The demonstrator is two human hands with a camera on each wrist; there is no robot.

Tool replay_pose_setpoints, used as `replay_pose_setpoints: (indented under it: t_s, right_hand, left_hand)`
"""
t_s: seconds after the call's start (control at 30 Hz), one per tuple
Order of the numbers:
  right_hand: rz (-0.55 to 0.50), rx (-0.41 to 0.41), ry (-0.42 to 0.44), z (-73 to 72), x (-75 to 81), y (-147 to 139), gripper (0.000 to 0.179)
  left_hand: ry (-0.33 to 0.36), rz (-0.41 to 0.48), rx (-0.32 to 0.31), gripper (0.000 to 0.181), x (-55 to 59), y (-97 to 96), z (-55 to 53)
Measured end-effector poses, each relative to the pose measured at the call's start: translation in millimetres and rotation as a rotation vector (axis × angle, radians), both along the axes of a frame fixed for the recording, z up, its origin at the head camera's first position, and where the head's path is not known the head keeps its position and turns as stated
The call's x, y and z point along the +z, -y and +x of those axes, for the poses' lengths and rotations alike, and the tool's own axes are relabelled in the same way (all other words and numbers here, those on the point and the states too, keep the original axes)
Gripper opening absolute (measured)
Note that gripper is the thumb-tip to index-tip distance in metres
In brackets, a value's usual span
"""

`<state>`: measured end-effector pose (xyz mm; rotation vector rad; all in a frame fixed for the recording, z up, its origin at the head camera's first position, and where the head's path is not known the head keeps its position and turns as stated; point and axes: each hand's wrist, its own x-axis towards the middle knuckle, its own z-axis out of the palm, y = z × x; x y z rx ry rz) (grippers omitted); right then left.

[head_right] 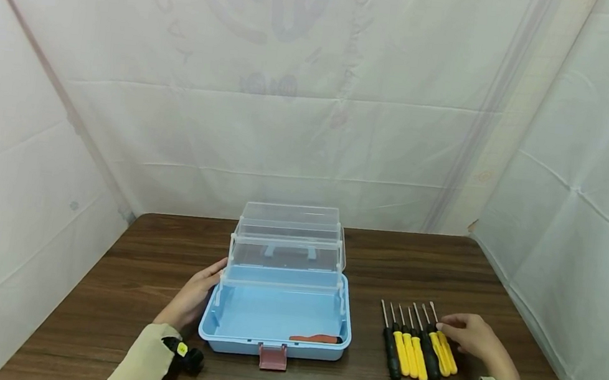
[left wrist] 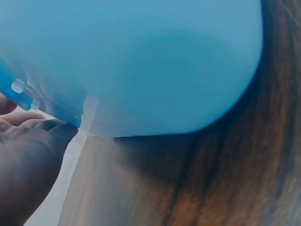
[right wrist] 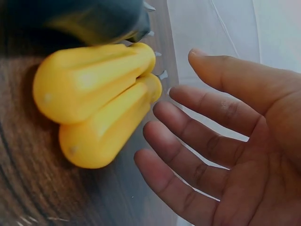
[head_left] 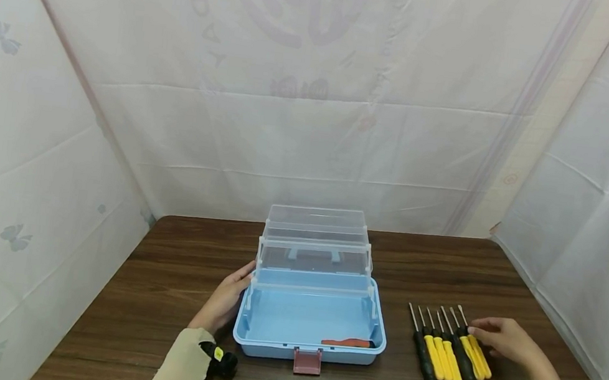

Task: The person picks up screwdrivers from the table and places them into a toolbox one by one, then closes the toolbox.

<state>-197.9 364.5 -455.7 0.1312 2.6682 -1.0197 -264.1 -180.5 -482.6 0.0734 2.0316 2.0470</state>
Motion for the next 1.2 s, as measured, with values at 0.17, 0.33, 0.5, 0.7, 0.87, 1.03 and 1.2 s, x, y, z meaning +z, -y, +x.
replay_pose_setpoints:
  t_s: [0.17, 0.33, 0.5, 0.7, 0.87, 1.03, 1.2]
  right_hand:
    - [-0.014, -0.008, 0.050, 0.1, -3.0, -1.6, 0.068]
    - [-0.027, -0.011, 0.081, 1.2, -6.0, -2.6, 0.069]
    - [-0.036, -0.017, 0.098, 3.2, -8.2, -2.4, 0.061]
    - [-0.040, -0.023, 0.101, 4.3, -10.3, -2.3, 0.054]
    - [-0.053, -0.042, 0.112, 4.0, -12.9, -3.4, 0.051]
    - [-0.065, -0.074, 0.134, 3.3, -13.6, -4.0, 0.051]
    - [-0.054, -0.095, 0.137, 4.0, -11.6, -1.2, 0.049]
  left_hand:
    - [-0.006, 0.011, -0.005, 0.054, -1.1, -0.7, 0.6]
    - [-0.016, 0.029, -0.020, 0.053, -0.7, -1.0, 1.5]
    - [-0.008, 0.034, -0.020, 0.053, 1.0, -1.7, 3.0]
    - [0.005, 0.032, -0.013, 0.053, 1.0, -2.1, 2.8]
    - [0.009, 0.022, -0.008, 0.053, -0.2, -1.8, 2.7]
    - [0.011, 0.015, -0.003, 0.054, -0.7, -1.1, 3.3]
    - [0.019, 0.032, -0.008, 0.054, -0.2, -0.4, 3.6]
